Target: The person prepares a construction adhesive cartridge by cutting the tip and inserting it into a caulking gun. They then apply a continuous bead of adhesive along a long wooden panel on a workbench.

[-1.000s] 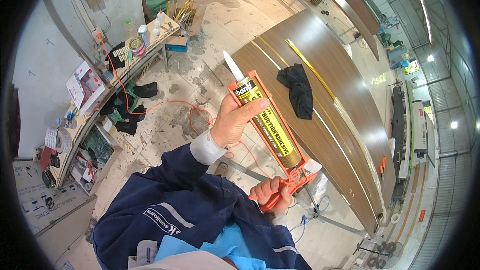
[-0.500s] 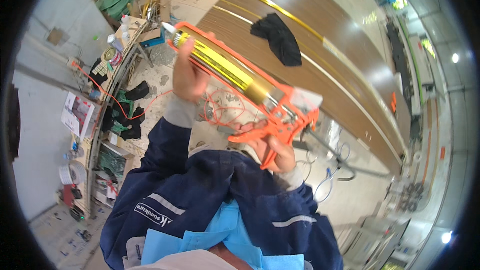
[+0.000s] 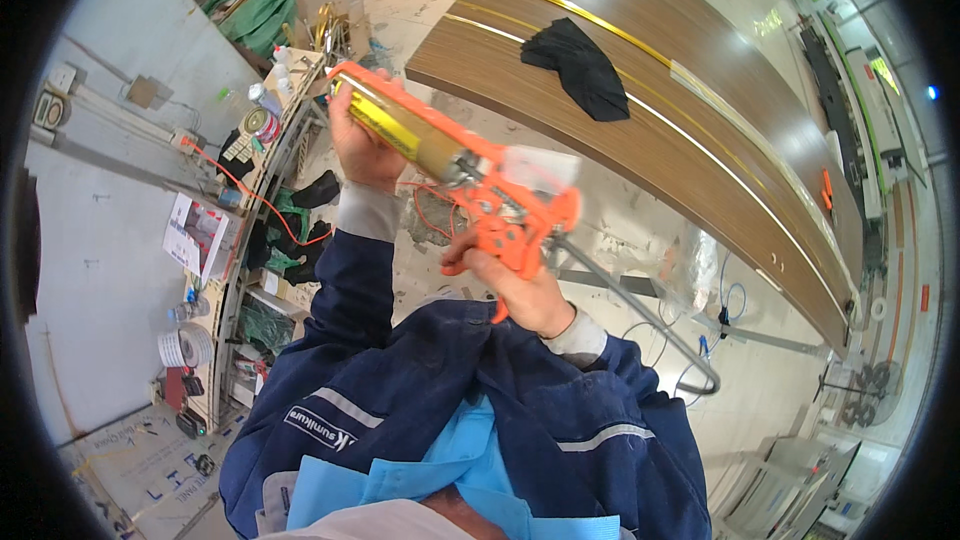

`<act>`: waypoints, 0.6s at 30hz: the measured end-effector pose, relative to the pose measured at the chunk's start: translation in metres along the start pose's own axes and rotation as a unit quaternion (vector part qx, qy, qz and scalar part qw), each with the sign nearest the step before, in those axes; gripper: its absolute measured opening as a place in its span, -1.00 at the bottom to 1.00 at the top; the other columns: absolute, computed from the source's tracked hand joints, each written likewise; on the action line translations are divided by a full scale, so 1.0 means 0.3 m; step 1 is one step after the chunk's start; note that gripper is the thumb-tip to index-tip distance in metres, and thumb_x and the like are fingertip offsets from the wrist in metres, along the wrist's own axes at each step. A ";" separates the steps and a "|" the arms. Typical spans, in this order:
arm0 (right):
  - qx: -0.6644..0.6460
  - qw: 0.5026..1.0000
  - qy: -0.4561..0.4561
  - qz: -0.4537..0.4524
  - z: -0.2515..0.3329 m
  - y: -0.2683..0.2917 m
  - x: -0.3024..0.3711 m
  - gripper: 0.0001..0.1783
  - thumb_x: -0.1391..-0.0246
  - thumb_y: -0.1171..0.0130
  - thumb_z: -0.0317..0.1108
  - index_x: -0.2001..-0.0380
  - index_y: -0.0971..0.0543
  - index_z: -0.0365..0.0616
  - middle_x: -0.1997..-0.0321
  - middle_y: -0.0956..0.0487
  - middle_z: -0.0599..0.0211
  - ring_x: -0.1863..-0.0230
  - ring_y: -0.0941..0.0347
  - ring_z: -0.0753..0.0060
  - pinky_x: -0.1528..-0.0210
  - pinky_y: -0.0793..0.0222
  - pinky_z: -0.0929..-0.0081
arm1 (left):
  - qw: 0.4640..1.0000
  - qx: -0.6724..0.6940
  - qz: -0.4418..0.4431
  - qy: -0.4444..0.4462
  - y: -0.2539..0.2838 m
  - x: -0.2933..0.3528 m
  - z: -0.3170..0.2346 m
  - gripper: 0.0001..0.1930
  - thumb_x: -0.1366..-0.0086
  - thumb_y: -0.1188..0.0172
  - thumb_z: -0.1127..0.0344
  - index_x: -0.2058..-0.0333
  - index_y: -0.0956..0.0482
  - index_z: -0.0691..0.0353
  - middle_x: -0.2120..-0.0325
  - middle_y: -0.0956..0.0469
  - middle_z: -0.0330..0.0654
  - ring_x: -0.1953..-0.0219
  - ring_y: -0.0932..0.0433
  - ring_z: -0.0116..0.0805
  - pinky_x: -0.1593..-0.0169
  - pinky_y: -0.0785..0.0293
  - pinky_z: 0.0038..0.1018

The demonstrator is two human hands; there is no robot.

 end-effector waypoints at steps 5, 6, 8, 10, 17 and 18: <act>-0.192 0.981 -0.024 -0.008 -0.050 0.132 0.062 -0.64 -0.32 -0.04 -0.05 0.35 -0.38 -0.14 0.45 -0.42 0.20 0.40 -0.38 0.20 0.24 -0.35 0.09 | 0.998 -0.070 -0.007 -0.004 -0.118 0.092 0.011 -0.63 -0.48 -0.04 0.17 -0.06 -0.41 0.34 0.13 -0.58 -0.03 0.06 -0.61 -0.16 -0.06 -0.59 -0.19; -0.194 0.980 -0.045 -0.029 -0.060 0.161 0.085 -0.62 -0.33 -0.02 -0.01 0.38 -0.35 -0.10 0.49 -0.39 0.24 0.43 -0.33 0.23 0.28 -0.31 0.12 | 0.997 -0.075 -0.003 -0.009 -0.153 0.113 0.016 -0.65 -0.44 -0.10 0.24 -0.08 -0.40 0.34 0.15 -0.58 -0.07 0.09 -0.61 -0.23 -0.01 -0.61 -0.26; -0.241 0.970 -0.033 0.013 -0.072 0.214 0.114 -0.59 -0.35 0.03 0.06 0.37 -0.36 -0.07 0.49 -0.39 0.28 0.44 -0.33 0.24 0.28 -0.29 0.14 | 0.996 -0.081 0.016 -0.017 -0.222 0.150 0.027 -0.62 -0.38 -0.22 0.40 -0.11 -0.39 0.35 0.19 -0.58 -0.16 0.14 -0.62 -0.38 0.09 -0.65 -0.40; -0.295 0.955 -0.012 0.003 -0.091 0.260 0.140 -0.54 -0.35 0.03 0.11 0.26 -0.44 -0.11 0.36 -0.52 0.19 0.24 -0.47 0.09 0.02 -0.39 -0.06 | 0.988 -0.131 0.053 -0.053 -0.281 0.199 0.039 -0.54 -0.32 -0.28 0.49 -0.15 -0.35 0.33 0.17 -0.58 -0.18 0.13 -0.61 -0.45 0.09 -0.64 -0.46; -0.339 0.940 0.013 0.041 -0.130 0.302 0.239 -0.55 -0.35 0.05 0.11 0.31 -0.43 -0.08 0.42 -0.50 0.27 0.32 -0.44 0.15 0.13 -0.45 -0.01 | 0.980 -0.136 0.138 -0.041 -0.373 0.282 0.077 -0.40 -0.28 -0.33 0.52 -0.23 -0.25 0.30 0.18 -0.56 -0.23 0.17 -0.59 -0.53 0.08 -0.61 -0.52; -0.319 0.946 0.028 0.051 -0.126 0.296 0.243 -0.55 -0.37 0.08 0.11 0.33 -0.41 -0.07 0.45 -0.48 0.29 0.36 -0.42 0.19 0.20 -0.46 0.06 | 0.983 -0.129 0.123 -0.034 -0.371 0.279 0.077 -0.39 -0.28 -0.35 0.50 -0.23 -0.25 0.30 0.20 -0.56 -0.24 0.19 -0.58 -0.54 0.10 -0.59 -0.54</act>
Point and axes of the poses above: each hand's wrist, its own x-axis away from the middle knuckle, its own y-axis out of the back of the hand, z = x × y, the point moved 2 cm from there along -x, towards the middle knuckle
